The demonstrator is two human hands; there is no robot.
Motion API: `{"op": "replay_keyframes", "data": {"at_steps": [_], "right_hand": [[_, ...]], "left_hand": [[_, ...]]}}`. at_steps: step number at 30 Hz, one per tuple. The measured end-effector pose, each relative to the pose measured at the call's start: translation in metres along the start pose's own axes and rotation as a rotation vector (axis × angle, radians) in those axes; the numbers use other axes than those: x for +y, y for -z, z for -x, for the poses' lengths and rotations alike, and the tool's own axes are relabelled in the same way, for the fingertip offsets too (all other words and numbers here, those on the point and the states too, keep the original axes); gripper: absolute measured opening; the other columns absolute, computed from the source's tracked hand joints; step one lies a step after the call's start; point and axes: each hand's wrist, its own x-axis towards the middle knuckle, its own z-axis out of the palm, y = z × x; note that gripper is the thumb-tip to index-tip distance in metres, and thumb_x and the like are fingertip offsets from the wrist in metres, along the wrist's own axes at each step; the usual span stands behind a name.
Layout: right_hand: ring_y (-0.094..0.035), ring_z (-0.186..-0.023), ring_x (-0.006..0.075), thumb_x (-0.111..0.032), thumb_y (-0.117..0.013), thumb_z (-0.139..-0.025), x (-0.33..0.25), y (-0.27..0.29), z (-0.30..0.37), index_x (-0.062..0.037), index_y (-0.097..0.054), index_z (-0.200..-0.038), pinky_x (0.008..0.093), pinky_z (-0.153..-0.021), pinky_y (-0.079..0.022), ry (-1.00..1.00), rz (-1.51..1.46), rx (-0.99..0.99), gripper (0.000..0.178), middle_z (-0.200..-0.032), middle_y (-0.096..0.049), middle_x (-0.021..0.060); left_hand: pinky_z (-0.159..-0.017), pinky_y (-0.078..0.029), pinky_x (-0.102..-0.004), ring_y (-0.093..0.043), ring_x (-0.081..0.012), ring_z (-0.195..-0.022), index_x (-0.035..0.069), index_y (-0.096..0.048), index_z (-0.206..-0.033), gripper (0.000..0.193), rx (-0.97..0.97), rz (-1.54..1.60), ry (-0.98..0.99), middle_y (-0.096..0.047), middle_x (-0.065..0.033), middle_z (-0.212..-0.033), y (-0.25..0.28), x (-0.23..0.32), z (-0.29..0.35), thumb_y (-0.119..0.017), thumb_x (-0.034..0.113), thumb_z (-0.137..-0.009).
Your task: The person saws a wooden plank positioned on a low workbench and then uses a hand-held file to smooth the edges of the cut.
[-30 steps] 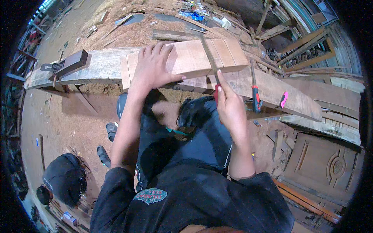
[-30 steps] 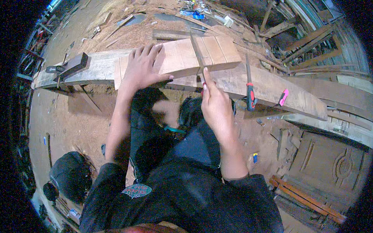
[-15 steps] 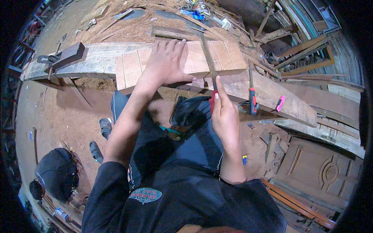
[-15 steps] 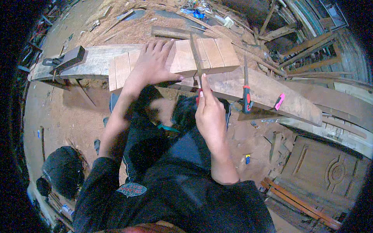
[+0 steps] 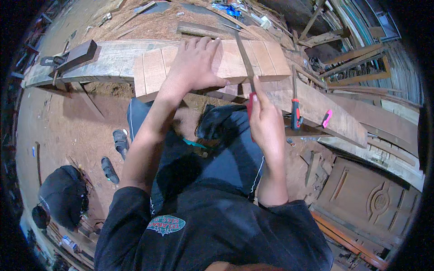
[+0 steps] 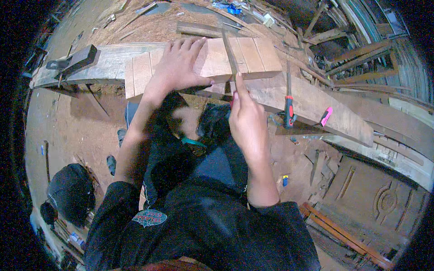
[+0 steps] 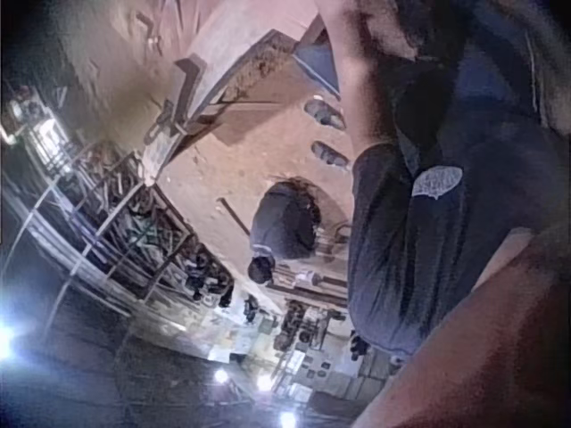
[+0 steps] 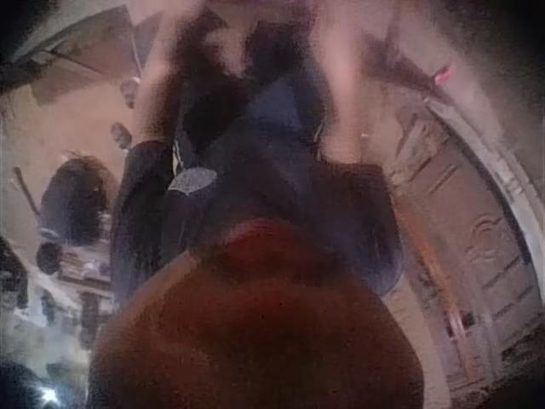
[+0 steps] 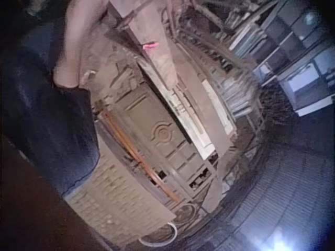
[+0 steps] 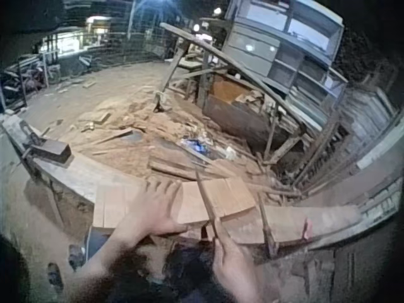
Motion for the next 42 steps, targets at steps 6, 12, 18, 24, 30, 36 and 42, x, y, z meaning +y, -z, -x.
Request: {"op": "replay_keyframes", "data": {"at_steps": [6,12,18,24,30,36,42], "right_hand": [[-0.07,-0.097,0.0531,-0.02,-0.051,-0.11,-0.011,-0.004,-0.033,-0.0097,-0.056,-0.154,0.0597,-0.087,-0.055,-0.065,0.0,-0.047,0.046,-0.099,-0.07,0.0355],[-0.071,-0.096,0.0526,-0.019,-0.051,-0.11,-0.004,-0.008,-0.021,-0.0176,-0.052,-0.159,0.0598,-0.085,-0.055,-0.1,0.022,-0.054,0.049,-0.099,-0.071,0.0347],[-0.072,-0.101,0.0504,-0.016,-0.052,-0.109,-0.013,0.003,-0.014,-0.0167,-0.052,-0.159,0.0577,-0.086,-0.056,-0.158,0.016,-0.1,0.05,-0.104,-0.072,0.0336],[-0.071,-0.091,0.0526,-0.014,-0.055,-0.106,-0.01,-0.015,-0.043,-0.009,-0.057,-0.153,0.0622,-0.082,-0.055,0.0,0.087,0.025,0.047,-0.097,-0.07,0.0362],[-0.072,-0.091,0.0518,-0.014,-0.054,-0.108,-0.011,0.003,0.01,-0.0099,-0.053,-0.157,0.0621,-0.079,-0.054,-0.204,0.083,-0.083,0.049,-0.1,-0.071,0.0341],[-0.073,-0.094,0.0495,-0.016,-0.051,-0.11,-0.019,0.001,-0.018,-0.0115,-0.054,-0.157,0.058,-0.083,-0.056,-0.121,0.08,-0.059,0.047,-0.098,-0.073,0.0308],[-0.074,-0.094,0.0478,-0.017,-0.052,-0.11,-0.006,0.0,-0.012,-0.0132,-0.054,-0.157,0.0553,-0.081,-0.056,-0.069,0.022,-0.039,0.048,-0.097,-0.073,0.0309]], "left_hand": [[-0.118,-0.037,-0.055,-0.052,-0.0432,-0.138,0.002,-0.048,-0.157,0.119,0.067,0.019,-0.014,-0.056,-0.0226,-0.151,-0.006,-0.001,0.003,-0.081,0.075,-0.069],[-0.117,-0.039,-0.0565,-0.053,-0.0447,-0.138,0.003,-0.049,-0.157,0.12,0.044,-0.008,0.002,-0.056,-0.0237,-0.15,-0.003,0.001,0.0,-0.082,0.075,-0.068],[-0.118,-0.038,-0.0554,-0.053,-0.0443,-0.137,0.003,-0.047,-0.158,0.122,0.036,0.019,0.011,-0.056,-0.0235,-0.15,-0.003,0.005,0.001,-0.084,0.073,-0.066],[-0.118,-0.038,-0.0549,-0.054,-0.0447,-0.136,0.002,-0.047,-0.158,0.122,0.098,0.049,-0.02,-0.057,-0.0236,-0.149,-0.005,0.001,0.002,-0.084,0.073,-0.066],[-0.12,-0.037,-0.0555,-0.053,-0.0459,-0.137,0.003,-0.048,-0.157,0.119,0.041,0.034,0.015,-0.057,-0.0234,-0.149,-0.001,0.004,0.002,-0.083,0.073,-0.067],[-0.119,-0.037,-0.055,-0.053,-0.0441,-0.138,0.002,-0.046,-0.158,0.12,0.08,0.04,-0.008,-0.057,-0.0241,-0.149,0.0,0.001,0.001,-0.084,0.072,-0.067],[-0.119,-0.037,-0.0547,-0.053,-0.0438,-0.138,0.001,-0.046,-0.158,0.12,0.031,0.042,0.018,-0.057,-0.0238,-0.149,0.004,0.004,0.002,-0.083,0.072,-0.068]]}}
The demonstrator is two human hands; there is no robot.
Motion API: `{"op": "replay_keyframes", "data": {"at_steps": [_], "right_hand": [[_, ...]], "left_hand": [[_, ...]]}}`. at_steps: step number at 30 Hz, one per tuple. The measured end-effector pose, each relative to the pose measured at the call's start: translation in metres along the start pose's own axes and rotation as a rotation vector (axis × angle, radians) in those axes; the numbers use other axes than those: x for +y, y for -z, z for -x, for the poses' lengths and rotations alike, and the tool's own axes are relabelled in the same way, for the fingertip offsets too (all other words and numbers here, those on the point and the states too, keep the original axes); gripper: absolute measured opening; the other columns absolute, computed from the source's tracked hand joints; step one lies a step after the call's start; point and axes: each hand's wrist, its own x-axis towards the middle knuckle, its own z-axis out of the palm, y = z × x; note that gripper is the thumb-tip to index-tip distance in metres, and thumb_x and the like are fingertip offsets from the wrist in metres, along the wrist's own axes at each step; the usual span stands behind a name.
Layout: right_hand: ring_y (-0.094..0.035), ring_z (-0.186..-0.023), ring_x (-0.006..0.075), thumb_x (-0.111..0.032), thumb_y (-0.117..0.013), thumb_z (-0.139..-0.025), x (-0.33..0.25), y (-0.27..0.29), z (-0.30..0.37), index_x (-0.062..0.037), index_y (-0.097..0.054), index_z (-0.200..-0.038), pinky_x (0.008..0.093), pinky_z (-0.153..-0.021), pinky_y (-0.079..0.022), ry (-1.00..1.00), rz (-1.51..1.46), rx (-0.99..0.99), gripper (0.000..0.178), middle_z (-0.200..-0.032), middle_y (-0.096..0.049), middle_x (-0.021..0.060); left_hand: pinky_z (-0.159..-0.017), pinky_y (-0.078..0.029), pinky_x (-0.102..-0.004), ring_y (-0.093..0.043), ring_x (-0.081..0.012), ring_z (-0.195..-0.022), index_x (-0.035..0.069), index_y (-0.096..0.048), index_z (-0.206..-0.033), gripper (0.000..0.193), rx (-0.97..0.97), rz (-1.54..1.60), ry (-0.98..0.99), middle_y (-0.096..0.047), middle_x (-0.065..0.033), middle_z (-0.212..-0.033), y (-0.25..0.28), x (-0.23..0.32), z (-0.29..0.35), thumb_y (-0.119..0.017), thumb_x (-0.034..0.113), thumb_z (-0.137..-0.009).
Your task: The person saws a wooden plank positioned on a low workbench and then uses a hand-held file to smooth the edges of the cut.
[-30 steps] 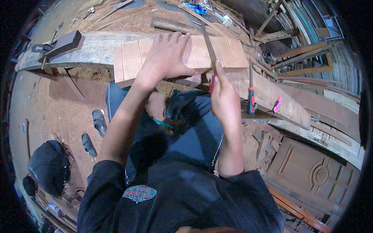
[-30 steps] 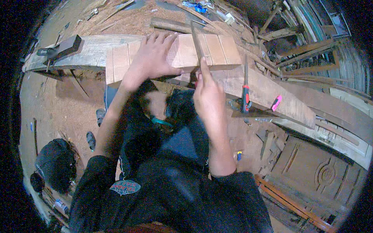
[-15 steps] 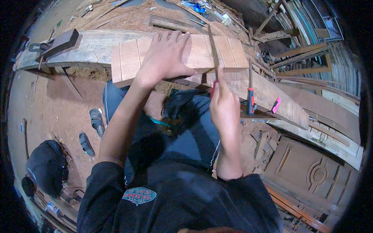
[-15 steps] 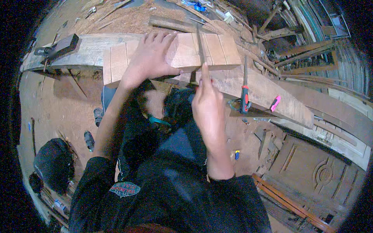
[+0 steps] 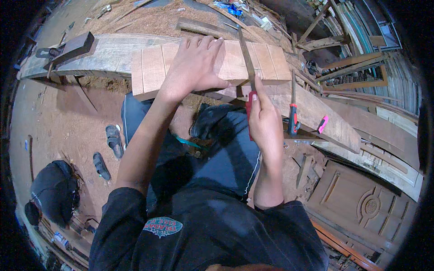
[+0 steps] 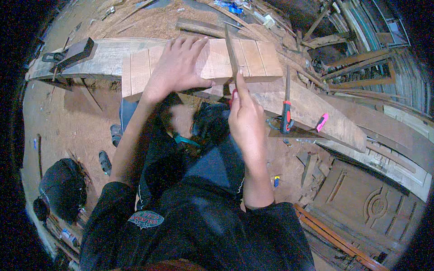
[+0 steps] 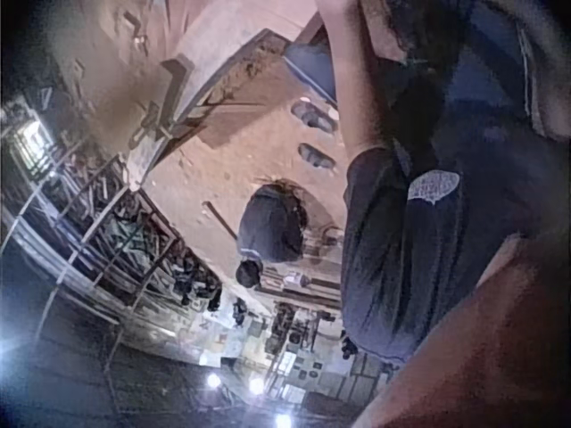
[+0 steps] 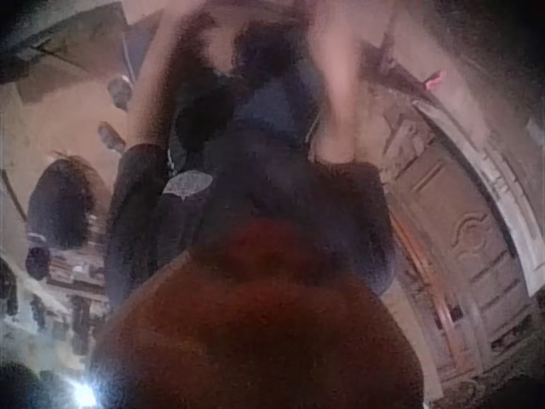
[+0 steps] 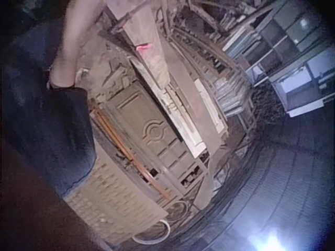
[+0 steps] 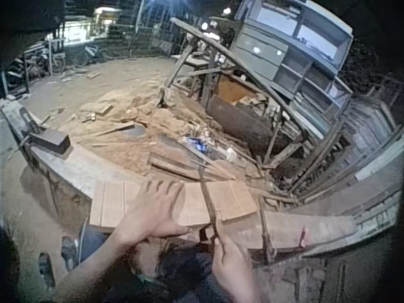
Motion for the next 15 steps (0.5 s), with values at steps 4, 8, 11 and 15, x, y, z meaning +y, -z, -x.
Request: {"op": "replay_keyframes", "data": {"at_steps": [4,8,11,15], "right_hand": [[-0.073,-0.094,0.0489,-0.018,-0.052,-0.11,0.003,0.002,0.005,-0.014,-0.054,-0.157,0.0565,-0.081,-0.056,0.0,0.0,-0.011,0.048,-0.097,-0.072,0.0329],[-0.071,-0.092,0.0521,-0.016,-0.053,-0.108,-0.009,-0.005,-0.027,-0.015,-0.055,-0.156,0.0606,-0.081,-0.055,-0.033,0.053,-0.043,0.048,-0.097,-0.07,0.0347],[-0.071,-0.09,0.0527,-0.015,-0.054,-0.107,-0.002,-0.01,-0.022,-0.0151,-0.056,-0.155,0.0627,-0.079,-0.055,0.019,0.073,-0.003,0.048,-0.097,-0.071,0.0341],[-0.071,-0.091,0.0525,-0.016,-0.054,-0.107,0.005,-0.004,0.01,-0.0144,-0.055,-0.156,0.0623,-0.079,-0.055,-0.053,0.045,-0.03,0.049,-0.097,-0.071,0.0343]], "left_hand": [[-0.119,-0.037,-0.0556,-0.052,-0.0443,-0.138,0.003,-0.046,-0.159,0.12,-0.035,-0.002,0.009,-0.056,-0.0232,-0.15,-0.001,0.001,0.0,-0.082,0.073,-0.069],[-0.119,-0.037,-0.0557,-0.051,-0.0445,-0.14,0.005,-0.046,-0.16,0.12,0.009,0.007,-0.004,-0.054,-0.0229,-0.153,-0.005,-0.004,0.001,-0.083,0.073,-0.068],[-0.119,-0.037,-0.0553,-0.05,-0.0446,-0.141,0.004,-0.046,-0.159,0.121,-0.015,0.027,0.004,-0.054,-0.023,-0.154,-0.001,-0.003,0.0,-0.083,0.072,-0.067],[-0.118,-0.038,-0.0548,-0.051,-0.0447,-0.139,0.003,-0.047,-0.158,0.122,-0.006,-0.017,-0.009,-0.055,-0.0234,-0.153,-0.002,-0.002,0.001,-0.084,0.072,-0.066]]}}
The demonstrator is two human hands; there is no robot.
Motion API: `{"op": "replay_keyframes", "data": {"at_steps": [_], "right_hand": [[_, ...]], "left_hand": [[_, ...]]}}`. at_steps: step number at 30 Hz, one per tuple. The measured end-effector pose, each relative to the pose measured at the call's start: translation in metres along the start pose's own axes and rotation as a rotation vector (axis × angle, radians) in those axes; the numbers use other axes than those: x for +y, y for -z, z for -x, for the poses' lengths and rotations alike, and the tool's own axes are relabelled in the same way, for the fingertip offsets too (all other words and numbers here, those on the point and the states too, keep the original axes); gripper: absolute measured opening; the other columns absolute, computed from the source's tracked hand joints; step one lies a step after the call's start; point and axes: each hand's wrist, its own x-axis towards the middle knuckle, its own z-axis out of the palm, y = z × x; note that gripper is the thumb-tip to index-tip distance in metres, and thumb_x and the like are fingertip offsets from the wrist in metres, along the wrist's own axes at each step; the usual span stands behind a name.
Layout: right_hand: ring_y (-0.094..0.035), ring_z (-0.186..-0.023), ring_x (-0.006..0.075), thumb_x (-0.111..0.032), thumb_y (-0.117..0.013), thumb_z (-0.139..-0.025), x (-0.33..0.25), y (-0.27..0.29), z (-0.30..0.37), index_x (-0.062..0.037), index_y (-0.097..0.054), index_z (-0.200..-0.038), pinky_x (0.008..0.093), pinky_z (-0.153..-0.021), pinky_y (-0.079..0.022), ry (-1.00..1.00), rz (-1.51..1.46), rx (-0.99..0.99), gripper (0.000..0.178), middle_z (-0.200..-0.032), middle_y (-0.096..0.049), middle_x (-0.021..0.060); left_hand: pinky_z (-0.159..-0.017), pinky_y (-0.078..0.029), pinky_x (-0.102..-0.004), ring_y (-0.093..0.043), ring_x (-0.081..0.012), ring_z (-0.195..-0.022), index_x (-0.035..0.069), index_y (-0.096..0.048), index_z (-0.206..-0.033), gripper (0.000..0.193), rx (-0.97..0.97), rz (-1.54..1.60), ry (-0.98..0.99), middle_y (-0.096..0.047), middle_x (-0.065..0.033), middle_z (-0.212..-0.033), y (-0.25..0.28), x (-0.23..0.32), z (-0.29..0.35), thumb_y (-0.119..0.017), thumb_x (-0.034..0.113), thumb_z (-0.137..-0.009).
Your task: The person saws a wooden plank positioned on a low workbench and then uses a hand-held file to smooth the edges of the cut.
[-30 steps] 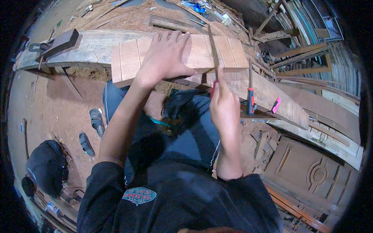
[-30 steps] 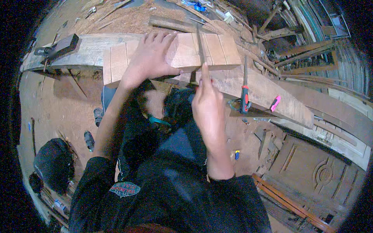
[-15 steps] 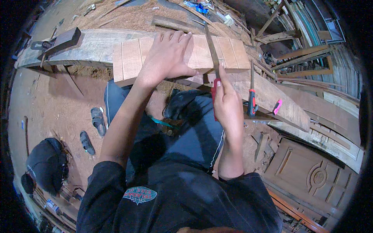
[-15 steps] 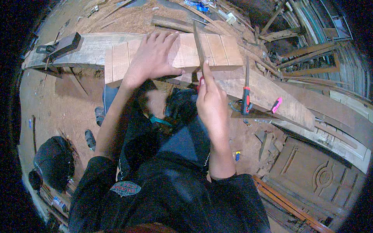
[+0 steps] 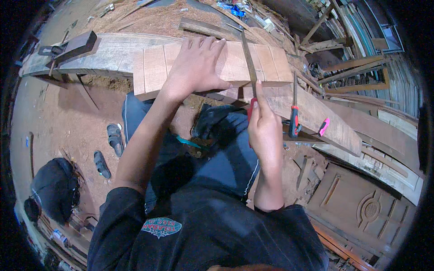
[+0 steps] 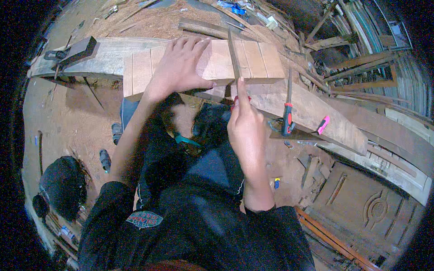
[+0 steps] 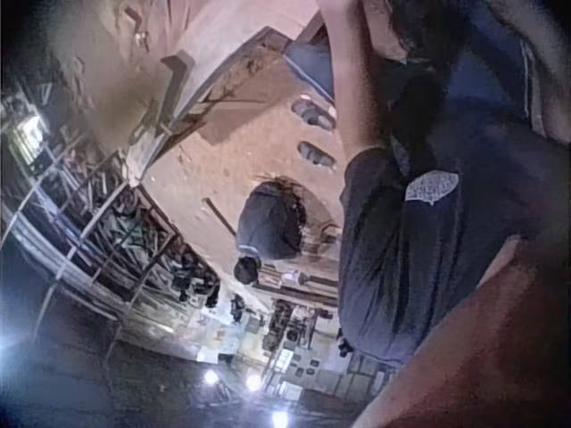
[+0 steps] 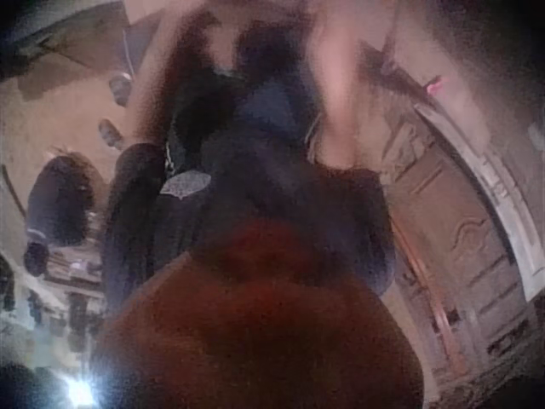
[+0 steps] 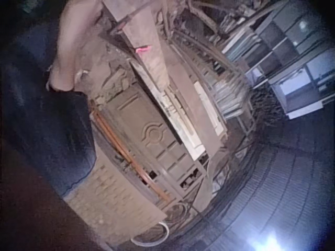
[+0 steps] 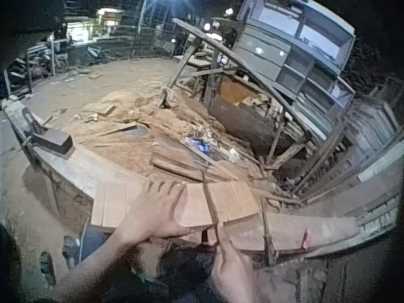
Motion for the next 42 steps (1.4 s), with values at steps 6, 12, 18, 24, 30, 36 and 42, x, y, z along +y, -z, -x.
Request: {"op": "replay_keyframes", "data": {"at_steps": [6,12,18,24,30,36,42], "right_hand": [[-0.071,-0.092,0.0528,-0.017,-0.053,-0.108,-0.014,0.0,-0.039,-0.0126,-0.054,-0.157,0.0635,-0.081,-0.055,0.09,0.023,0.027,0.049,-0.096,-0.07,0.0354],[-0.071,-0.096,0.0526,-0.016,-0.052,-0.108,-0.002,0.004,-0.002,-0.0141,-0.053,-0.158,0.0613,-0.082,-0.056,0.021,0.004,-0.016,0.049,-0.102,-0.07,0.0364],[-0.071,-0.096,0.0527,-0.014,-0.053,-0.106,-0.018,0.002,-0.031,-0.0107,-0.056,-0.154,0.0628,-0.084,-0.055,0.037,0.057,0.007,0.048,-0.099,-0.07,0.0362],[-0.071,-0.094,0.0533,-0.014,-0.053,-0.106,-0.006,-0.002,-0.013,-0.0106,-0.056,-0.154,0.063,-0.082,-0.056,0.077,0.008,0.036,0.048,-0.098,-0.071,0.0352],[-0.07,-0.094,0.0534,-0.014,-0.051,-0.107,-0.009,0.009,-0.006,-0.0102,-0.055,-0.155,0.062,-0.084,-0.056,0.052,-0.052,0.001,0.048,-0.097,-0.071,0.0344],[-0.071,-0.091,0.0524,-0.016,-0.053,-0.106,-0.007,-0.006,-0.039,-0.0108,-0.054,-0.156,0.0627,-0.082,-0.056,0.107,0.05,0.043,0.05,-0.096,-0.071,0.0363],[-0.072,-0.09,0.0522,-0.014,-0.052,-0.108,-0.001,0.004,0.007,-0.0108,-0.051,-0.158,0.0637,-0.079,-0.055,0.086,-0.056,0.051,0.051,-0.097,-0.071,0.0345]], "left_hand": [[-0.118,-0.038,-0.0562,-0.053,-0.0447,-0.137,0.002,-0.049,-0.156,0.119,0.022,0.016,-0.012,-0.055,-0.023,-0.153,-0.005,-0.003,-0.003,-0.085,0.07,-0.066],[-0.118,-0.038,-0.0569,-0.052,-0.0451,-0.139,0.004,-0.049,-0.157,0.117,-0.013,0.014,0.005,-0.054,-0.0225,-0.154,-0.001,0.001,-0.002,-0.083,0.072,-0.068],[-0.119,-0.037,-0.0563,-0.051,-0.0438,-0.14,0.003,-0.048,-0.158,0.119,0.016,0.017,-0.02,-0.053,-0.023,-0.155,-0.004,-0.003,0.0,-0.082,0.074,-0.068],[-0.12,-0.037,-0.0561,-0.052,-0.0438,-0.14,0.004,-0.046,-0.159,0.12,-0.01,-0.022,-0.005,-0.054,-0.0231,-0.153,0.001,-0.002,-0.003,-0.082,0.074,-0.069],[-0.121,-0.036,-0.0567,-0.051,-0.0441,-0.14,0.004,-0.046,-0.159,0.119,0.025,-0.008,-0.013,-0.054,-0.0228,-0.154,-0.007,-0.003,-0.001,-0.082,0.073,-0.069],[-0.122,-0.035,-0.0566,-0.051,-0.0442,-0.14,0.005,-0.046,-0.159,0.12,0.003,-0.007,-0.008,-0.054,-0.021,-0.153,-0.005,-0.002,-0.004,-0.082,0.074,-0.069],[-0.121,-0.036,-0.0548,-0.052,-0.0423,-0.14,0.004,-0.046,-0.159,0.12,0.026,-0.024,-0.005,-0.055,-0.0211,-0.152,-0.007,0.0,0.0,-0.082,0.075,-0.068]]}}
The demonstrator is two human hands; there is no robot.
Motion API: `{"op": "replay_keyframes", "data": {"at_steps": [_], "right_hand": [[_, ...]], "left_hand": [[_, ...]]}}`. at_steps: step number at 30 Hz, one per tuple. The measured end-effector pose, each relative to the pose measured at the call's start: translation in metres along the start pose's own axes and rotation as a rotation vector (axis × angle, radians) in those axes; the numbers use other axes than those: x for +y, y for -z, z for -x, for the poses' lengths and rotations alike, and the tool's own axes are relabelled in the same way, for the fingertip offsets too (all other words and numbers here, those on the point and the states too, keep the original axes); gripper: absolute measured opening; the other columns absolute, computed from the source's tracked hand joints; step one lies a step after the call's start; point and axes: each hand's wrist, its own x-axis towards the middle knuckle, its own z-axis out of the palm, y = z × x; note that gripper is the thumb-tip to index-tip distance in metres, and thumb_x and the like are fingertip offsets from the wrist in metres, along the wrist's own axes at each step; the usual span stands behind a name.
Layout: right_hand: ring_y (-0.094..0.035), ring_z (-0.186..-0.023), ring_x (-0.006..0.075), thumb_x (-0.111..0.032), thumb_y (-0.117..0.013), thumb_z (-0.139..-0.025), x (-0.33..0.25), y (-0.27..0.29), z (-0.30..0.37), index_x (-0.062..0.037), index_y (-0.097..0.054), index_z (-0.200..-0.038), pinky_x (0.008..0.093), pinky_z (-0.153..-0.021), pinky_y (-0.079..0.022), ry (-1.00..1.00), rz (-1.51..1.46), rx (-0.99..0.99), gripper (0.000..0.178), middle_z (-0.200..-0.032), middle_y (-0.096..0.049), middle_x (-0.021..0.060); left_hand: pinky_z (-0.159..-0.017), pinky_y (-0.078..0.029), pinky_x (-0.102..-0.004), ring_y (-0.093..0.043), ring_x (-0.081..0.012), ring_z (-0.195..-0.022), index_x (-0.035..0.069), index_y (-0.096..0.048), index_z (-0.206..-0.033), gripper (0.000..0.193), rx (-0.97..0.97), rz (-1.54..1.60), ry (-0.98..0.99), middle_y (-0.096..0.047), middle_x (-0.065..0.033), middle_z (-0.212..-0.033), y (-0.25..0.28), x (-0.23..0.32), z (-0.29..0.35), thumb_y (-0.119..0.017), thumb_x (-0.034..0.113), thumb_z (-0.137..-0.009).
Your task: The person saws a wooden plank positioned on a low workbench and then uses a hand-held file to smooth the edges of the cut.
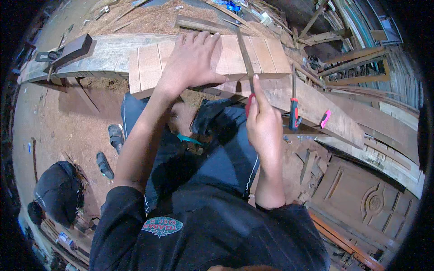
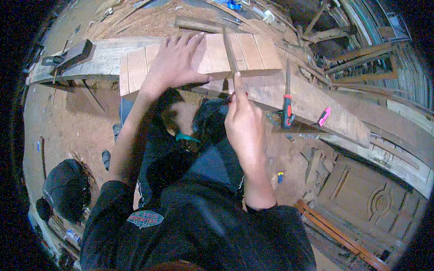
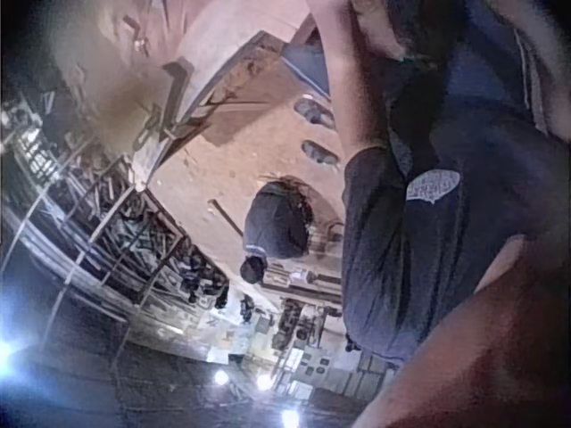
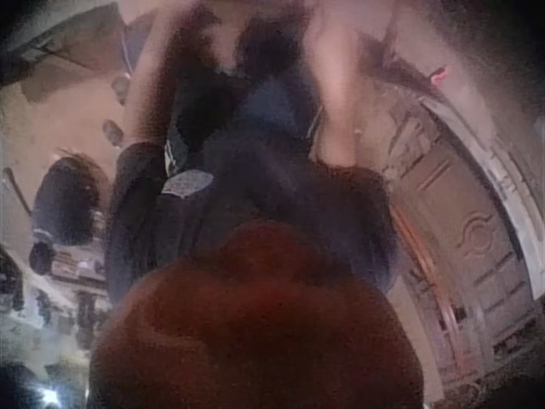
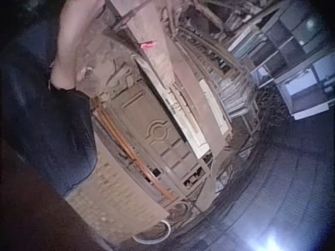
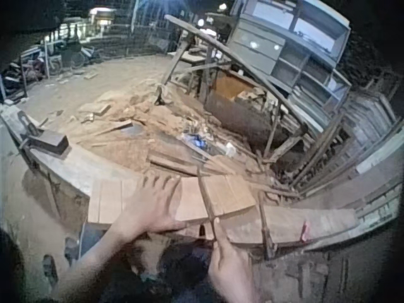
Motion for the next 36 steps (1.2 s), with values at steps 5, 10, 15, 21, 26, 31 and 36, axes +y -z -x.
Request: {"op": "replay_keyframes", "data": {"at_steps": [5,10,15,21,26,31,36], "right_hand": [[-0.07,-0.09,0.0541,-0.02,-0.053,-0.108,-0.007,-0.009,-0.049,-0.0122,-0.055,-0.155,0.0631,-0.08,-0.054,-0.029,0.068,-0.037,0.048,-0.096,-0.069,0.0361],[-0.07,-0.095,0.0531,-0.017,-0.053,-0.108,0.006,-0.006,-0.012,-0.0189,-0.053,-0.158,0.0618,-0.08,-0.055,-0.021,0.035,-0.006,0.05,-0.099,-0.07,0.0348],[-0.07,-0.091,0.0531,-0.015,-0.054,-0.108,-0.006,-0.005,-0.026,-0.0133,-0.052,-0.158,0.0609,-0.079,-0.055,-0.047,0.015,-0.031,0.051,-0.096,-0.07,0.0354],[-0.07,-0.085,0.0545,-0.019,-0.053,-0.108,0.002,-0.008,-0.029,-0.0156,-0.052,-0.158,0.063,-0.075,-0.054,-0.023,0.046,-0.022,0.05,-0.091,-0.069,0.0355],[-0.071,-0.094,0.0524,-0.018,-0.054,-0.108,0.001,0.004,-0.007,-0.0189,-0.053,-0.159,0.0618,-0.08,-0.054,-0.057,0.064,-0.041,0.051,-0.097,-0.069,0.0364],[-0.07,-0.096,0.0536,-0.019,-0.055,-0.107,-0.014,-0.004,-0.056,-0.0121,-0.056,-0.155,0.0632,-0.083,-0.054,-0.035,0.142,-0.072,0.048,-0.096,-0.07,0.035],[-0.071,-0.093,0.052,-0.017,-0.055,-0.107,-0.004,-0.001,-0.014,-0.02,-0.049,-0.161,0.0633,-0.08,-0.054,-0.096,0.108,-0.079,0.054,-0.097,-0.071,0.034]], "left_hand": [[-0.12,-0.037,-0.0545,-0.05,-0.0427,-0.141,0.003,-0.047,-0.158,0.122,0.011,0.01,-0.007,-0.055,-0.0214,-0.153,0.003,-0.002,0.0,-0.083,0.075,-0.067],[-0.12,-0.037,-0.0545,-0.05,-0.0441,-0.141,0.001,-0.049,-0.156,0.12,-0.016,0.02,0.01,-0.055,-0.0227,-0.152,0.006,-0.001,-0.002,-0.083,0.074,-0.067],[-0.12,-0.037,-0.0546,-0.051,-0.0446,-0.14,0.002,-0.048,-0.157,0.119,-0.012,0.042,0.016,-0.055,-0.0233,-0.152,0.006,0.001,0.0,-0.084,0.071,-0.067],[-0.12,-0.036,-0.0559,-0.051,-0.044,-0.141,0.002,-0.048,-0.156,0.118,-0.018,0.039,0.029,-0.055,-0.0231,-0.152,0.003,-0.003,-0.001,-0.084,0.071,-0.067],[-0.12,-0.037,-0.0563,-0.051,-0.0443,-0.14,0.002,-0.048,-0.156,0.117,0.0,0.018,0.006,-0.055,-0.023,-0.152,0.003,0.0,-0.001,-0.083,0.071,-0.068],[-0.119,-0.037,-0.0565,-0.05,-0.0445,-0.141,0.002,-0.049,-0.155,0.116,-0.003,0.06,0.034,-0.055,-0.0231,-0.153,0.003,-0.002,-0.002,-0.083,0.07,-0.068],[-0.122,-0.034,-0.0561,-0.048,-0.0451,-0.143,0.001,-0.05,-0.155,0.115,-0.042,0.05,0.062,-0.054,-0.0235,-0.154,0.01,0.002,-0.003,-0.084,0.069,-0.068]]}}
